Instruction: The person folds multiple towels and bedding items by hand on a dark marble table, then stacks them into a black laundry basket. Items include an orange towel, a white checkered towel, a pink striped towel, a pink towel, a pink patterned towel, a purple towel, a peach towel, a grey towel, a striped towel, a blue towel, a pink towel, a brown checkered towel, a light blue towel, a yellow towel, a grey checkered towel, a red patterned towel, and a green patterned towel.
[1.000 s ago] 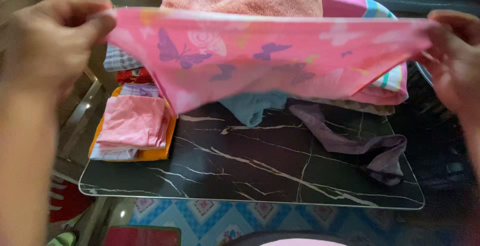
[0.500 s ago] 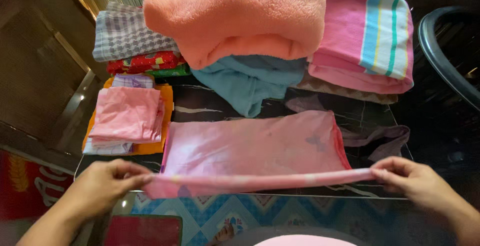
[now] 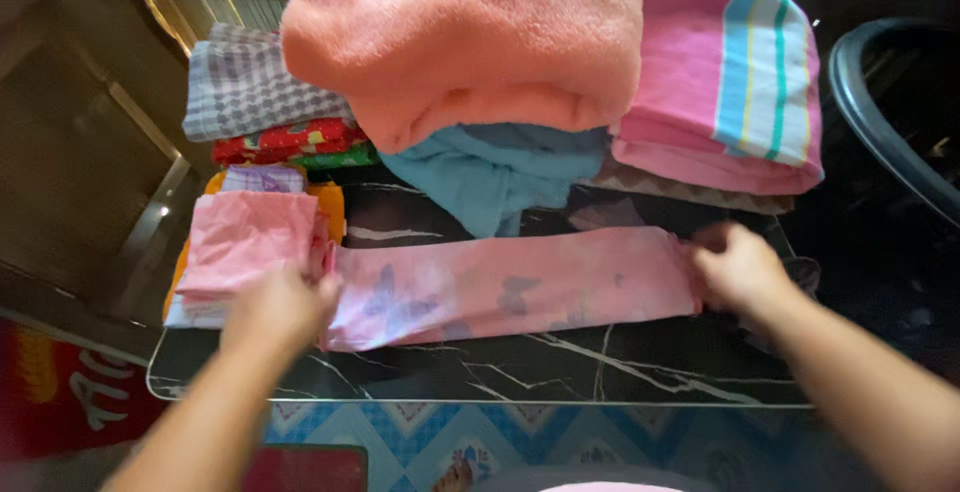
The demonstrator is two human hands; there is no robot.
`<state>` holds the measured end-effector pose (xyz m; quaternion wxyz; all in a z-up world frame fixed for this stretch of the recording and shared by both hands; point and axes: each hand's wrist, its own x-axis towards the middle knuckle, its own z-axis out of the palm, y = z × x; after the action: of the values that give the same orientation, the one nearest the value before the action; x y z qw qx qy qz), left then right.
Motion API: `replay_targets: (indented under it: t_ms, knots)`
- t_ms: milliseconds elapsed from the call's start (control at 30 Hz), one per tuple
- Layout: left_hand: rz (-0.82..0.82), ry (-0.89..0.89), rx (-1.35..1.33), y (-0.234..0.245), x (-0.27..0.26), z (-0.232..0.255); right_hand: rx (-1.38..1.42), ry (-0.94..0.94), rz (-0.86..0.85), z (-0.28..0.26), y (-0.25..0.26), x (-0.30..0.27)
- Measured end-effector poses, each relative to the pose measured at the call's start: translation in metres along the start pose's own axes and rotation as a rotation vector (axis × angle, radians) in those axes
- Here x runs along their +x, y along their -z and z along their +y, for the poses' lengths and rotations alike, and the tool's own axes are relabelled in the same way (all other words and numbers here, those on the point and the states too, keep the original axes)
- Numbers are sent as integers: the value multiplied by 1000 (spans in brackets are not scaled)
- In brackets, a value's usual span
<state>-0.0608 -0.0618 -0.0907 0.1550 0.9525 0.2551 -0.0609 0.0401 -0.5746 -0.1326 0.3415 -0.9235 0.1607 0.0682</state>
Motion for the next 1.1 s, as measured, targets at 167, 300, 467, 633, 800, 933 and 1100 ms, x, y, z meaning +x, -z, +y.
replay_targets:
  t_ms: [167, 300, 467, 633, 800, 933, 1100]
  knots:
    - [-241, 315, 35, -32, -38, -23, -209, -383, -126, 35, -33, -31]
    - [-110, 216, -152, -52, -27, -16, 293, -419, -168, 41, -51, -30]
    - [-80, 196, -1085, -42, -15, 10, 721, -477, -276, 28, -55, -26]
    - [-95, -141, -744, -26, -44, 86, 565, -534, -178, 14, -53, -48]
    - [-117, -686, -442, -75, -71, 134, 592, -581, -128, 5, -51, -54]
    - [-3, -949, -325, -104, -67, 115, 674, -413, -106, 10, -49, -48]
    - [-178, -259, -597, -93, -61, 99, 636, -454, -30, 13, -62, -43]
